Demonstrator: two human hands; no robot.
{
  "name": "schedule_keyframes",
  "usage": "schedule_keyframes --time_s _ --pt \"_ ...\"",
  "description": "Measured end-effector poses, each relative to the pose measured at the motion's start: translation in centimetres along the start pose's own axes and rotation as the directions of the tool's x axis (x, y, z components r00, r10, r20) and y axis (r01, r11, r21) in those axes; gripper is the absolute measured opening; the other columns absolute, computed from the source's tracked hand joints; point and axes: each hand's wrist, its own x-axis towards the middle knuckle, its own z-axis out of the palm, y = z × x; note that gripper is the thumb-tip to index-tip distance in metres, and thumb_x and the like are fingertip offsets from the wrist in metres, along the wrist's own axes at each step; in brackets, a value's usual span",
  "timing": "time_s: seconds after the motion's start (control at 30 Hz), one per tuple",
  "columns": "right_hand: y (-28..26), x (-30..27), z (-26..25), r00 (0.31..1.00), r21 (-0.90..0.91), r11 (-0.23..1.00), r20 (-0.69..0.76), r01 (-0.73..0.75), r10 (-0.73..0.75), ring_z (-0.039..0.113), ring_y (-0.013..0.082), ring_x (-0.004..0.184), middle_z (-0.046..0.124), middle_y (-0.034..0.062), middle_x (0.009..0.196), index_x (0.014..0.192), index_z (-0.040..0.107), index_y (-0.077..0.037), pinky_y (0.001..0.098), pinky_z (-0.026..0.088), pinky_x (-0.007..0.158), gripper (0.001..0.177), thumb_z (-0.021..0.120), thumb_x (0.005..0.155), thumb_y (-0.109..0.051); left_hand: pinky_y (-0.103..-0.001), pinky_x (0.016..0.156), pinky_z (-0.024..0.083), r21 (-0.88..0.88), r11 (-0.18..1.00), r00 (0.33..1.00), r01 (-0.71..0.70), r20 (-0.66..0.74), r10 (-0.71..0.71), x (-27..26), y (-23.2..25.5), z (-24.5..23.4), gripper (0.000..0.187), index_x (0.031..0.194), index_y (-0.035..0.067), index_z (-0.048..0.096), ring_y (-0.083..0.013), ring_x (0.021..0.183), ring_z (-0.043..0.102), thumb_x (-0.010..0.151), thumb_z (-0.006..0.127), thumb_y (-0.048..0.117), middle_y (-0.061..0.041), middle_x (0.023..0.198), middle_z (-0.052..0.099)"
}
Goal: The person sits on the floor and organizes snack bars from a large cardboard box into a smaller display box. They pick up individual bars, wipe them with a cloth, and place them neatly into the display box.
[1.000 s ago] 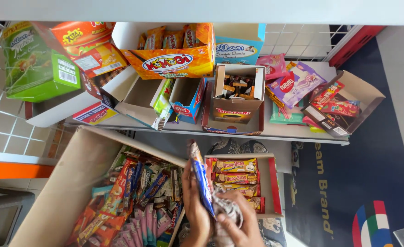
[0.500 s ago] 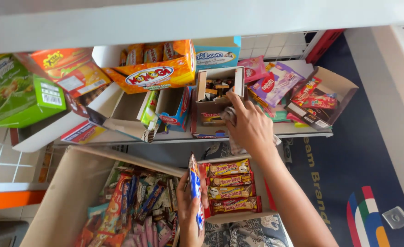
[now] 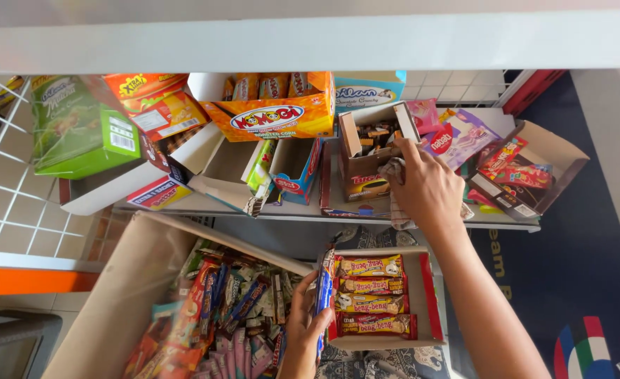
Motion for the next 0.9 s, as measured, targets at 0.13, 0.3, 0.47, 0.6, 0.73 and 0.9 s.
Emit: schedule_keyframes --time_s 0.13,0.3,0.47,0.6,0.73,0.9 --pt "0.9 -1.2 0.4 0.999 0.072 0.997 -0.047 0.022 -0.018 0.073 0.0284 0.084 0.074 0.0035 0.092 0.12 0.06 -0.019 0.0436 0.054 0.062 0.042 0.078 0.086 -0.037 -0.031 0.087 0.05 0.047 0.999 1.0 -0.004 0.022 0.003 0.6 -1.6 -0.9 0.079 0.153 0.009 0.037 -0.0153 0.097 0.06 0.083 0.07 0.025 -0.015 0.121 0.063" --pt "1.4 -2.7 -0.7 0.969 0.117 0.99 -0.244 0.082 -0.052 0.073 0.0244 0.081 0.073 0.0034 0.085 0.113 0.065 -0.017 0.0383 0.053 0.061 0.037 0.082 0.085 -0.034 -0.036 0.092 0.051 0.066 0.995 0.997 -0.072 0.018 0.071 2.3 -4.0 -2.3 0.085 0.154 0.011 0.032 -0.0208 0.105 0.063 0.078 0.07 0.021 -0.016 0.125 0.064" --pt "2.8 -4.0 -4.0 0.941 0.164 0.985 -0.337 0.05 0.009 0.072 0.0245 0.079 0.072 0.0054 0.085 0.115 0.068 -0.017 0.0372 0.053 0.064 0.041 0.085 0.082 -0.036 -0.039 0.095 0.053 0.082 0.964 0.964 -0.254 -0.062 0.26 3.4 -2.9 -1.6 0.09 0.153 0.01 0.028 -0.0247 0.109 0.066 0.075 0.072 0.015 -0.018 0.123 0.064" --pt "3.8 -6.2 -8.0 0.94 0.19 0.982 -0.33 -0.019 0.081 0.072 0.0239 0.079 0.073 0.0054 0.091 0.117 0.069 -0.017 0.0359 0.054 0.067 0.043 0.088 0.083 -0.037 -0.034 0.092 0.05 0.011 0.967 0.958 -0.256 -0.126 0.256 2.0 2.1 1.3 0.081 0.154 0.007 0.034 -0.0199 0.104 0.062 0.081 0.069 0.011 -0.016 0.123 0.064" --pt "6.7 -9.6 -10.0 0.945 0.116 0.974 -0.241 -0.196 0.219 0.071 0.0234 0.074 0.074 0.0046 0.09 0.12 0.072 -0.019 0.0364 0.053 0.066 0.046 0.09 0.082 -0.038 -0.032 0.086 0.05 -0.018 0.974 0.971 -0.226 -0.088 0.224 1.0 2.5 1.8 0.074 0.151 0.004 0.037 -0.0177 0.097 0.061 0.084 0.069 0.012 -0.013 0.121 0.062" --pt "9.1 -11.9 -9.8 0.92 0.0 0.939 -0.201 -0.344 0.337 0.072 0.0251 0.075 0.075 0.0032 0.091 0.119 0.071 -0.022 0.0369 0.054 0.068 0.047 0.088 0.082 -0.044 -0.039 0.068 0.047 -0.028 0.999 0.998 -0.035 -0.062 0.033 1.8 -1.4 0.8 0.071 0.151 0.005 0.04 -0.0225 0.081 0.055 0.088 0.071 0.018 -0.018 0.112 0.064"
